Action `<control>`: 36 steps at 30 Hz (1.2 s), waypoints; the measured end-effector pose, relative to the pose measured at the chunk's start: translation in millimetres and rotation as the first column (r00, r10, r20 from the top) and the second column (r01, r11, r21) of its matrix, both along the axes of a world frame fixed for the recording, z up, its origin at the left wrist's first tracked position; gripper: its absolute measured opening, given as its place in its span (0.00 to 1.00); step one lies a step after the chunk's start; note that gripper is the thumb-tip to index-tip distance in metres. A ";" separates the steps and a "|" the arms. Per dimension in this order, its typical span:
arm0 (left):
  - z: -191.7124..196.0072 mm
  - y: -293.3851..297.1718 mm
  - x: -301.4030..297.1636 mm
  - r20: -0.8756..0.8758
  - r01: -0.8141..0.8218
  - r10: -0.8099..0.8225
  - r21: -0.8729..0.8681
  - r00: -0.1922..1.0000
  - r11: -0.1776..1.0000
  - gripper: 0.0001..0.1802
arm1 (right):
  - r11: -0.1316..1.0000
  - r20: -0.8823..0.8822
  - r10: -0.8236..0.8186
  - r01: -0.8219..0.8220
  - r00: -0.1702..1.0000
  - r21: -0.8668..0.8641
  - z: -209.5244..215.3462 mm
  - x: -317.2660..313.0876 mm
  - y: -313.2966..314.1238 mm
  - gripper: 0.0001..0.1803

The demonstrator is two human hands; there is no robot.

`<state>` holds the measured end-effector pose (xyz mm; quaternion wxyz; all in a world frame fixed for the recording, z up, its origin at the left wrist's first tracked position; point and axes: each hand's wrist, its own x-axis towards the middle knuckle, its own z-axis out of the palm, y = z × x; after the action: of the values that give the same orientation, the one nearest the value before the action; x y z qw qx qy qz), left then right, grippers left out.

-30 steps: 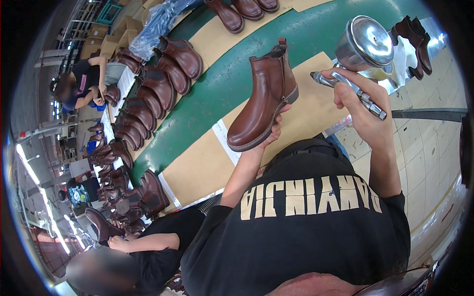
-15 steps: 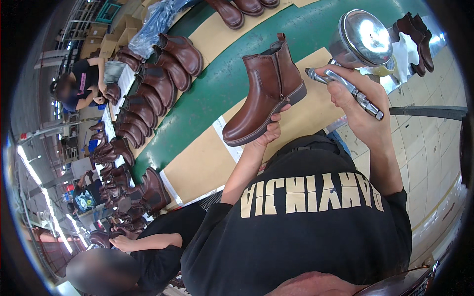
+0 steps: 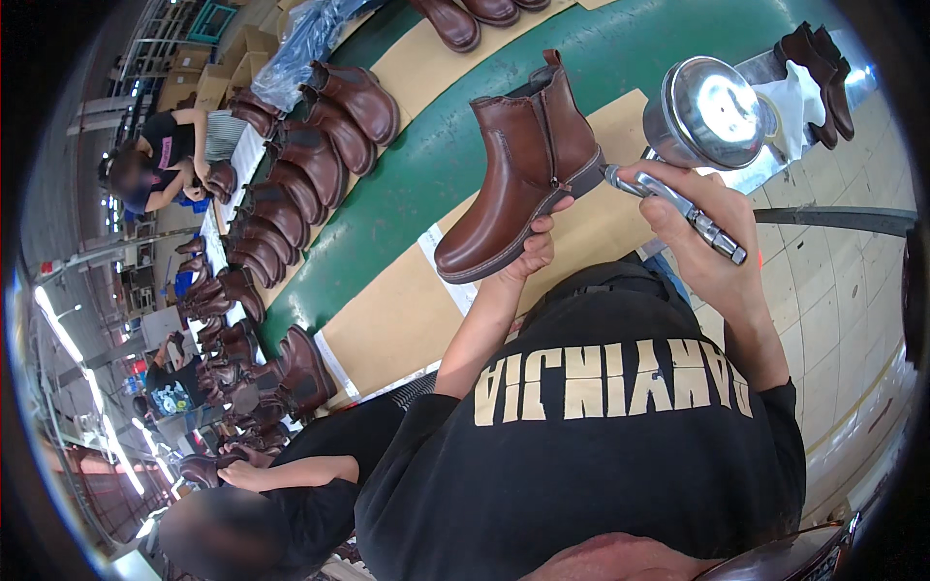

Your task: The recorder uses a pneumatic spray gun to apply a finish or treatment to brown leather boots on a factory production line.

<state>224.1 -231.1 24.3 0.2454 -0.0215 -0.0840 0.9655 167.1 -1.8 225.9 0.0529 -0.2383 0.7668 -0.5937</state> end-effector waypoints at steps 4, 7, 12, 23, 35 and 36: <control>1.1 1.2 -1.8 -0.033 0.008 -0.006 0.039 0.999 0.999 0.38 | 1.000 -0.019 0.010 -0.009 1.000 0.023 -9.5 5.4 -0.5 0.13; 0.2 2.3 -2.9 -0.038 0.011 -0.008 0.059 0.999 0.998 0.39 | 0.998 0.065 0.023 -0.027 0.998 0.062 -8.3 9.6 0.9 0.13; -11.1 2.4 1.3 -0.084 0.040 -0.029 0.142 0.996 0.989 0.42 | 0.998 -0.047 0.033 -0.031 0.998 0.051 -0.8 6.5 2.6 0.13; -17.9 5.1 8.1 -0.116 0.049 -0.030 0.167 0.993 0.985 0.49 | 0.999 -0.065 -0.022 0.021 0.998 -0.024 11.7 -10.1 1.0 0.15; -8.2 3.0 2.4 -0.143 0.060 -0.047 0.088 0.989 0.994 0.35 | 0.999 -0.102 0.028 -0.025 0.994 0.028 1.3 -1.5 6.0 0.14; -9.9 2.6 2.9 -0.143 0.056 -0.044 0.083 0.989 0.995 0.34 | 0.999 -0.102 0.028 -0.026 0.994 0.028 2.6 0.2 5.7 0.14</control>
<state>227.0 -228.5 14.4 0.2757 0.0555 -0.1077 0.9536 167.3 3.8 228.6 0.0249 -0.2780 0.7731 -0.5695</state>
